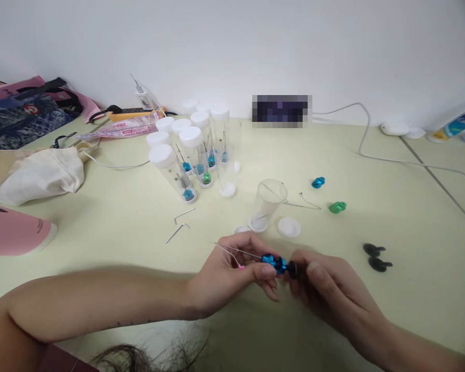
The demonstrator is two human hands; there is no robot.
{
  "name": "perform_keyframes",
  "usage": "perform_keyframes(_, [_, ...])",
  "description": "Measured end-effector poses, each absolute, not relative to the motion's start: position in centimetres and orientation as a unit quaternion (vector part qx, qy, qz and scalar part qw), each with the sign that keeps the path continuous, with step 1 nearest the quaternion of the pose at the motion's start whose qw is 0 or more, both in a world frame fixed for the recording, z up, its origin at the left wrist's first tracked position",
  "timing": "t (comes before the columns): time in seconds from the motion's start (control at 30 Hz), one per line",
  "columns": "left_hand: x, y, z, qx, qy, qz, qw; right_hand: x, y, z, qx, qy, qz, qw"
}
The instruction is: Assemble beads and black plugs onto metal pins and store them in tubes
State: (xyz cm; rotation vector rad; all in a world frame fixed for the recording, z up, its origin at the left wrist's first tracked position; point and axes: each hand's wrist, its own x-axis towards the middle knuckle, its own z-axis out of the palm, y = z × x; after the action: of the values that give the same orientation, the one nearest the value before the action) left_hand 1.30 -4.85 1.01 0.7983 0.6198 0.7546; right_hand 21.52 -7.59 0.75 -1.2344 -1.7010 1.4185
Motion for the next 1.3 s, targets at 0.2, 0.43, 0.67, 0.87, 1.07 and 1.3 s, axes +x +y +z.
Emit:
perform_keyframes(0.2, [1.25,-5.26,1.25,0.369,0.257,0.350,0.822,21.57,-7.29,1.47,-0.450,-0.679,0.512,0.272])
perform_keyframes(0.43, [1.12,-5.27,1.15,0.380,0.269,0.365,0.807,21.39,-7.45,0.96,-0.433,-0.670,0.532,0.283])
perform_keyframes(0.67, [1.18,-5.18,1.33,0.390,0.293,0.367,0.792,21.38,-7.72,1.15,-0.429,-0.631,0.568,0.308])
perform_keyframes(0.87, [1.17,-5.14,1.20,0.385,0.291,0.363,0.797,21.27,-7.36,1.27,-0.433,-0.673,0.527,0.287])
perform_keyframes(1.07, [1.15,-5.16,1.31,0.383,0.296,0.357,0.799,21.32,-7.46,1.32,-0.433,-0.647,0.549,0.304])
perform_keyframes(1.3, [1.17,-5.19,1.28,0.388,0.301,0.362,0.793,21.22,-7.43,1.55,-0.444,-0.649,0.547,0.288])
